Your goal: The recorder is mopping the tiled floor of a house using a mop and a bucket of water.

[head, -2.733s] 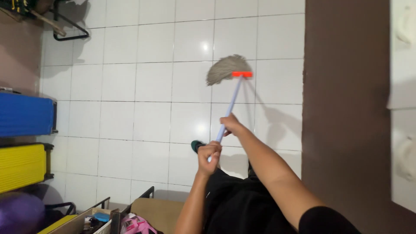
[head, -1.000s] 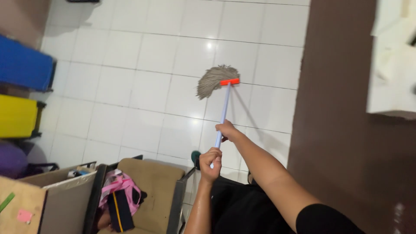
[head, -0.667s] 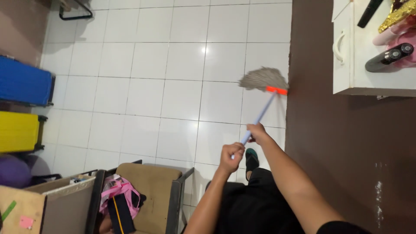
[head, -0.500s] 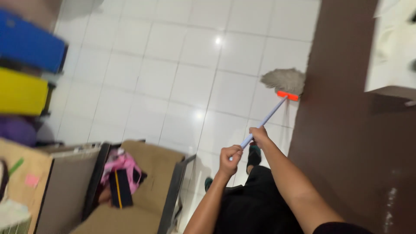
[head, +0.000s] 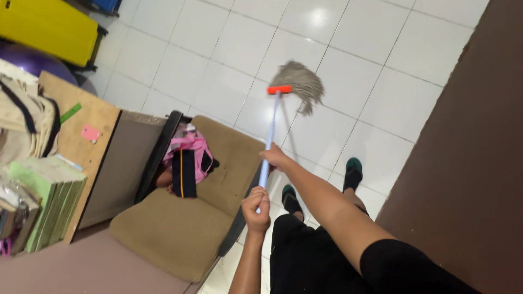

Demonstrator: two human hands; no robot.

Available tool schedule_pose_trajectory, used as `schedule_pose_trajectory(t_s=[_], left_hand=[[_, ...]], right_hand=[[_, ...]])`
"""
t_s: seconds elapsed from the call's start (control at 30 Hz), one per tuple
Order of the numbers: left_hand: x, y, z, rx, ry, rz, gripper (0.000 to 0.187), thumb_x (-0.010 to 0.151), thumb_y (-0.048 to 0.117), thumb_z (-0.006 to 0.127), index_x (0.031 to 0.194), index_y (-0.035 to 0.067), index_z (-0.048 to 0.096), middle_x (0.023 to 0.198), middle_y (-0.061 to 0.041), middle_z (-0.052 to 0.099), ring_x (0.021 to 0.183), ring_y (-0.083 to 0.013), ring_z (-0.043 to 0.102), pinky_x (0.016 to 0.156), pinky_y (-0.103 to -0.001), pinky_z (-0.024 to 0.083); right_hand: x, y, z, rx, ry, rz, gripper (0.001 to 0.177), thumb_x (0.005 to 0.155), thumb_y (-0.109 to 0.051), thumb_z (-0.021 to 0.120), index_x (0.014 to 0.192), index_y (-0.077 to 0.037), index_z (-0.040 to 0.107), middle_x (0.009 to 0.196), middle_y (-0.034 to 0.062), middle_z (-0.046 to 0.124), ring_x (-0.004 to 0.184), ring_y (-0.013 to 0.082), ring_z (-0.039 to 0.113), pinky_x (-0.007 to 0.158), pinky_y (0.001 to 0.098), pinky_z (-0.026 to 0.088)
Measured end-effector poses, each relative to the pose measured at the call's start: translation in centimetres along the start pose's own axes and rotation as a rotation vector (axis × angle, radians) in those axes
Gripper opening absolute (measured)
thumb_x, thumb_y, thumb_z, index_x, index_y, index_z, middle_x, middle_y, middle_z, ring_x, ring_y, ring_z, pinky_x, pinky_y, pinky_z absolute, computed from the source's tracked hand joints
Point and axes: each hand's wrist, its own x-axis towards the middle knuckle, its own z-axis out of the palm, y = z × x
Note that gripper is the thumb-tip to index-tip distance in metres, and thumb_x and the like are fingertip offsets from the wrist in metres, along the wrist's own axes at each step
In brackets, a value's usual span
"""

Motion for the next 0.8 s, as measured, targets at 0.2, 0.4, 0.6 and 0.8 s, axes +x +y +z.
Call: schedule_pose_trajectory(t_s=[0.2, 0.4, 0.6, 0.8], left_hand=[[-2.4, 0.8, -4.1, -0.005, -0.038, 0.040, 0.021, 0.079, -0.005, 0.053, 0.063, -0.002, 0.039, 0.064, -0.011, 0.048, 0.064, -0.0239, 0.052, 0.079, -0.038, 0.052], [-3.4, 1.5, 0.0, -0.116, -0.195, 0.090, 0.020, 0.079, -0.002, 0.053, 0.063, -0.001, 0.040, 0.064, -0.011, 0.049, 0.064, -0.0245, 0.053, 0.080, -0.037, 0.053], [-7.5, 2.4, 10.4, -0.225, -0.453, 0.136, 0.018, 0.078, -0.002, 0.055, 0.063, -0.002, 0.045, 0.066, -0.013, 0.055, 0.066, -0.0261, 0.057, 0.081, -0.039, 0.055], [-13.1, 2.8, 19.2, -0.308, -0.641, 0.063, 0.013, 0.079, -0.001, 0.056, 0.067, -0.006, 0.053, 0.071, -0.016, 0.061, 0.073, -0.0291, 0.064, 0.076, -0.037, 0.055]], right_hand=[[2.6, 7.2, 5.9, 0.106, -0.145, -0.156, 0.029, 0.080, -0.009, 0.069, 0.106, -0.003, 0.056, 0.072, 0.0083, 0.058, 0.054, 0.0198, 0.057, 0.041, 0.0387, 0.046], [-6.2, 3.0, -1.4, 0.076, 0.040, 0.043, 0.021, 0.079, -0.015, 0.067, 0.095, -0.005, 0.055, 0.065, 0.0087, 0.055, 0.049, 0.0240, 0.054, 0.041, 0.0459, 0.048], [-11.0, 9.8, -15.1, 0.238, 0.210, 0.018, 0.023, 0.076, -0.015, 0.066, 0.096, -0.006, 0.057, 0.068, 0.0073, 0.053, 0.053, 0.0220, 0.053, 0.047, 0.0498, 0.056], [-18.9, 17.2, -26.6, 0.421, 0.404, 0.057, 0.023, 0.077, -0.015, 0.065, 0.096, -0.008, 0.056, 0.069, 0.0067, 0.052, 0.057, 0.0232, 0.055, 0.046, 0.0436, 0.053]])
